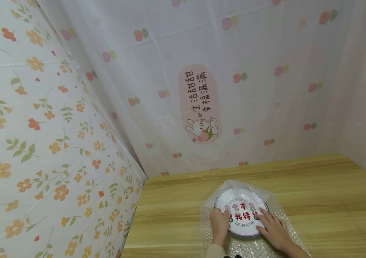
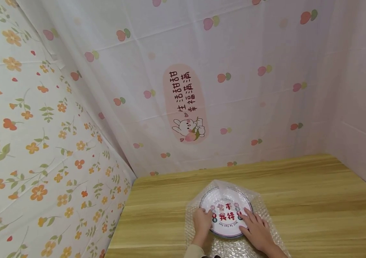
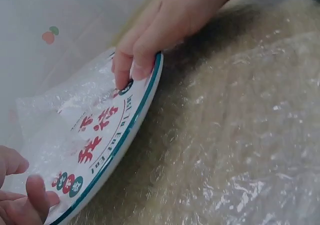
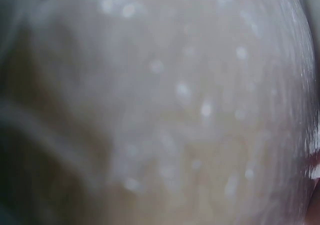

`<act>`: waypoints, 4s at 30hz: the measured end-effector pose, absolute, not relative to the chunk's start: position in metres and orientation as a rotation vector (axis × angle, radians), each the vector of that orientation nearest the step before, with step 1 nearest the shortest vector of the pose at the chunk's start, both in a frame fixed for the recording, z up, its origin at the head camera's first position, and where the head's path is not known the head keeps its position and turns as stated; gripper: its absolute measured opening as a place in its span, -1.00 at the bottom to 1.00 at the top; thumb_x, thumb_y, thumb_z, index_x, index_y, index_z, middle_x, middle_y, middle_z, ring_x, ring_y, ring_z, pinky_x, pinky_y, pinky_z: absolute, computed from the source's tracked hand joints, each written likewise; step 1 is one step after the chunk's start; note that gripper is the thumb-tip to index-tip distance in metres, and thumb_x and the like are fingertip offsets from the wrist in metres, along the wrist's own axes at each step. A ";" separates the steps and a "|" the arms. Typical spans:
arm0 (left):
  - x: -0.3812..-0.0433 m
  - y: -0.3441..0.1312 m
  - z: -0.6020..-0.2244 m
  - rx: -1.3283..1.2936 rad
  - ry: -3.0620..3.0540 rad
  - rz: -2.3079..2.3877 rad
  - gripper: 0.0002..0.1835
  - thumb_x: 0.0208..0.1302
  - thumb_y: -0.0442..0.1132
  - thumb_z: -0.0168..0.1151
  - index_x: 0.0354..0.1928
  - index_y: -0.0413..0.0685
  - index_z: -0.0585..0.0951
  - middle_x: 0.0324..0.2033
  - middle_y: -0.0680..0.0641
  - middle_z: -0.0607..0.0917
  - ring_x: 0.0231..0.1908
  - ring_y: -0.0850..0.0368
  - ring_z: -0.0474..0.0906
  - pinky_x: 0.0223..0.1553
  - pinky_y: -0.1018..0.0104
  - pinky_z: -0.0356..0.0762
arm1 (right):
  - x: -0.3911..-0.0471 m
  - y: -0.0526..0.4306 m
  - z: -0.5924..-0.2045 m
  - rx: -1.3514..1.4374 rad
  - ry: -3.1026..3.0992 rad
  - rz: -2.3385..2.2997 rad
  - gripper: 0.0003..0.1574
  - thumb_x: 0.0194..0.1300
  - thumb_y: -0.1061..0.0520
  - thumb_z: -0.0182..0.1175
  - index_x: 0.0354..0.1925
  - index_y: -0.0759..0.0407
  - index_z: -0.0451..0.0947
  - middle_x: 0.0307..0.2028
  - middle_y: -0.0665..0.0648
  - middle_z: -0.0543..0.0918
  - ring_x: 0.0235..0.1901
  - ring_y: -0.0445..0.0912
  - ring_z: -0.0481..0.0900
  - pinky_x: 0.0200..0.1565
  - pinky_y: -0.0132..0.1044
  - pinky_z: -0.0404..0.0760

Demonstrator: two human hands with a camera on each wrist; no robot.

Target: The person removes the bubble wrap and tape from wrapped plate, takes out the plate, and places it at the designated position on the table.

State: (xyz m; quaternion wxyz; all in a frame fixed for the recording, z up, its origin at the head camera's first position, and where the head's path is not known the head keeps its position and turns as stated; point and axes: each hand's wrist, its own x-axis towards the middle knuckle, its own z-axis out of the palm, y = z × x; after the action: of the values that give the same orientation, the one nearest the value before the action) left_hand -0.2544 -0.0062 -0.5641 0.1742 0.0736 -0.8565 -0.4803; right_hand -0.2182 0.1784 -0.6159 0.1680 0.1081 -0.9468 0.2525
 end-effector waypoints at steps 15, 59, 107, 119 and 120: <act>-0.259 0.008 -0.571 0.342 -2.190 -2.079 -0.94 0.11 -0.46 -0.04 -0.47 -0.35 0.36 -0.71 -0.24 0.48 -0.86 -0.01 0.49 -0.92 0.50 0.29 | -0.217 0.177 -0.614 0.311 -2.682 0.722 -0.52 0.15 -0.07 0.12 0.02 0.10 0.48 0.14 0.23 0.34 0.02 0.24 0.26 -0.13 0.21 0.19; -0.265 0.020 -0.575 0.350 -2.280 -2.029 -0.80 -0.02 -0.57 -0.05 -0.28 -0.42 0.31 -0.70 -0.10 0.56 -0.86 -0.02 0.49 -0.93 0.53 0.23 | -0.215 0.175 -0.615 0.286 -2.692 0.740 -0.51 0.14 -0.08 0.13 0.01 0.09 0.49 0.14 0.20 0.34 0.02 0.23 0.26 -0.14 0.20 0.18; -0.266 0.025 -0.582 0.333 -2.168 -1.948 -0.83 -0.04 -0.52 0.06 -0.37 -0.23 0.34 -0.73 -0.08 0.52 -0.89 0.09 0.44 -0.92 0.44 0.27 | -0.217 0.176 -0.619 0.292 -2.685 0.734 -0.51 0.13 -0.11 0.13 0.00 0.08 0.49 0.14 0.20 0.33 0.03 0.23 0.26 -0.15 0.20 0.19; -0.262 0.025 -0.579 0.311 -2.125 -1.977 -0.84 -0.01 -0.53 0.04 -0.35 -0.26 0.36 -0.65 -0.07 0.54 -0.87 0.07 0.45 -0.89 0.45 0.27 | -0.216 0.176 -0.618 0.277 -2.708 0.744 -0.51 0.14 -0.12 0.12 0.00 0.07 0.49 0.15 0.20 0.34 0.04 0.23 0.26 -0.14 0.21 0.19; -0.262 0.025 -0.579 0.309 -2.119 -1.979 -0.83 -0.02 -0.53 0.04 -0.35 -0.26 0.36 -0.65 -0.07 0.55 -0.88 0.07 0.45 -0.88 0.45 0.27 | -0.216 0.176 -0.618 0.276 -2.707 0.744 -0.51 0.14 -0.12 0.12 0.00 0.07 0.49 0.15 0.20 0.34 0.04 0.23 0.26 -0.14 0.21 0.19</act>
State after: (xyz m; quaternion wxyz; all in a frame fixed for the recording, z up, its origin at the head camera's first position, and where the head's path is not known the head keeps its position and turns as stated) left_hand -0.2617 0.0246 -0.5792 0.1127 0.1052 -0.7222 -0.6743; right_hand -0.2156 0.1755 -0.6179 0.1594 0.0966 -0.9473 0.2604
